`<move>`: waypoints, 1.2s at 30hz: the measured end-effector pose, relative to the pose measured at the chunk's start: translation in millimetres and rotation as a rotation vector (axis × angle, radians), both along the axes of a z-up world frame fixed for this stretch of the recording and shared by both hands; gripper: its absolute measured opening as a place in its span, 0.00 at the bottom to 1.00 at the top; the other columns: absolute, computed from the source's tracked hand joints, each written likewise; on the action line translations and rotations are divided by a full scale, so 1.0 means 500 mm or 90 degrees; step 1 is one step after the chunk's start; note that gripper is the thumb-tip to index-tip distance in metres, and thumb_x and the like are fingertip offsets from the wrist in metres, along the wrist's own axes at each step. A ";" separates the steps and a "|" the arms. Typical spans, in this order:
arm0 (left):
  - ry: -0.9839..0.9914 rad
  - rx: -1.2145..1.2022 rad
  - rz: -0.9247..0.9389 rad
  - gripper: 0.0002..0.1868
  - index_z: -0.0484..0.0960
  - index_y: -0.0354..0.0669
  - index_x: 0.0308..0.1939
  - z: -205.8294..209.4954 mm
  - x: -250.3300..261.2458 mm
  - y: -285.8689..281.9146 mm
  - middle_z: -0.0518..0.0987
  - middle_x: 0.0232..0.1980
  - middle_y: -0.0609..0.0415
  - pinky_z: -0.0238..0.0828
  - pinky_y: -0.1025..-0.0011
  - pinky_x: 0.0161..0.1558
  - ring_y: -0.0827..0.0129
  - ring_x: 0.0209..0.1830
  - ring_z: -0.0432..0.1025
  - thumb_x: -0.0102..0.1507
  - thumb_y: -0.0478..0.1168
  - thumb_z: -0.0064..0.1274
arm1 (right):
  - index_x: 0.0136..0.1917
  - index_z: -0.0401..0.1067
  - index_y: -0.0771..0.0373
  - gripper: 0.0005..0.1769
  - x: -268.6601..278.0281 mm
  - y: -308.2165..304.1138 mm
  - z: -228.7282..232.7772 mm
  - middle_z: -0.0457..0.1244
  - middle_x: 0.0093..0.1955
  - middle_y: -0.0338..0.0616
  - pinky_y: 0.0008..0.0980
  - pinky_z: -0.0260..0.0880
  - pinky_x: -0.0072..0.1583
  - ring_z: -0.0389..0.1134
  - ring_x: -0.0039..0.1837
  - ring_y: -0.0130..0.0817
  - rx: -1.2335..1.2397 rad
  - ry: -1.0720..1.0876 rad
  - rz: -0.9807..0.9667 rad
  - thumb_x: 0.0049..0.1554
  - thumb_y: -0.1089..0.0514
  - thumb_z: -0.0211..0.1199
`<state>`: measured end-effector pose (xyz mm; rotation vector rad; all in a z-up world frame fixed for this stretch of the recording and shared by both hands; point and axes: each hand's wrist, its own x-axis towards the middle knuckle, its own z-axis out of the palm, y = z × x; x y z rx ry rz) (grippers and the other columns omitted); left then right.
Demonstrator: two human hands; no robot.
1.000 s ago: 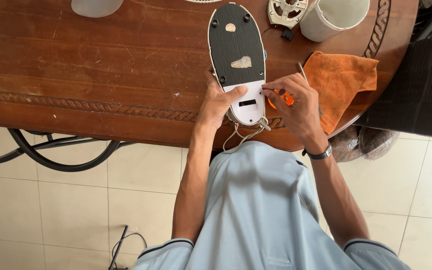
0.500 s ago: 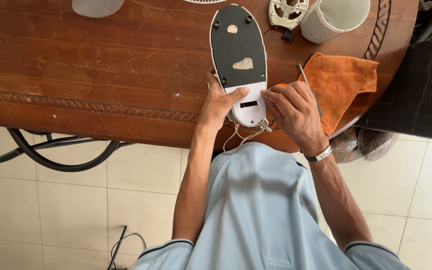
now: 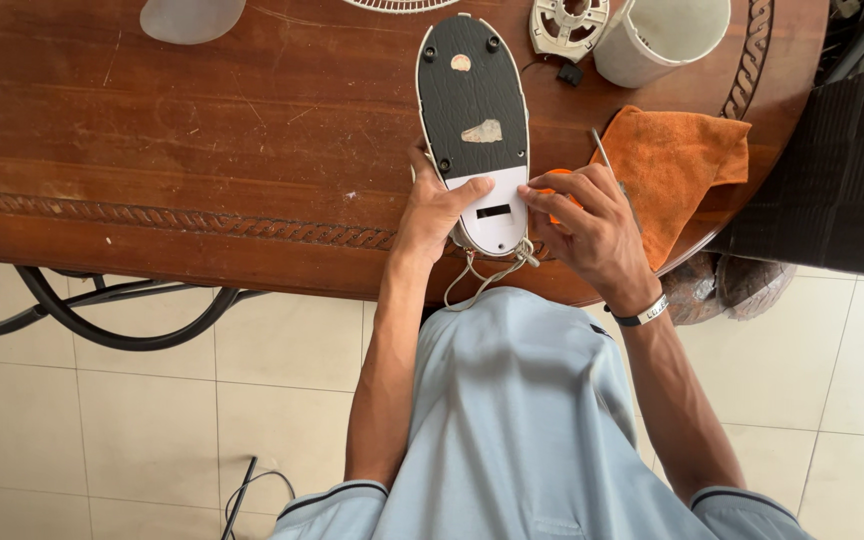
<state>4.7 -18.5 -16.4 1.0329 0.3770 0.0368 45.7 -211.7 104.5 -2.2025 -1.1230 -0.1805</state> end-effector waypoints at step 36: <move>-0.014 -0.017 -0.024 0.57 0.46 0.43 0.74 0.060 -0.017 0.019 0.72 0.65 0.37 0.72 0.53 0.65 0.52 0.67 0.72 0.53 0.46 0.72 | 0.54 0.77 0.58 0.12 0.026 -0.180 -0.505 0.61 0.48 0.46 0.44 0.65 0.55 0.62 0.52 0.44 -0.251 0.141 -0.257 0.55 0.62 0.70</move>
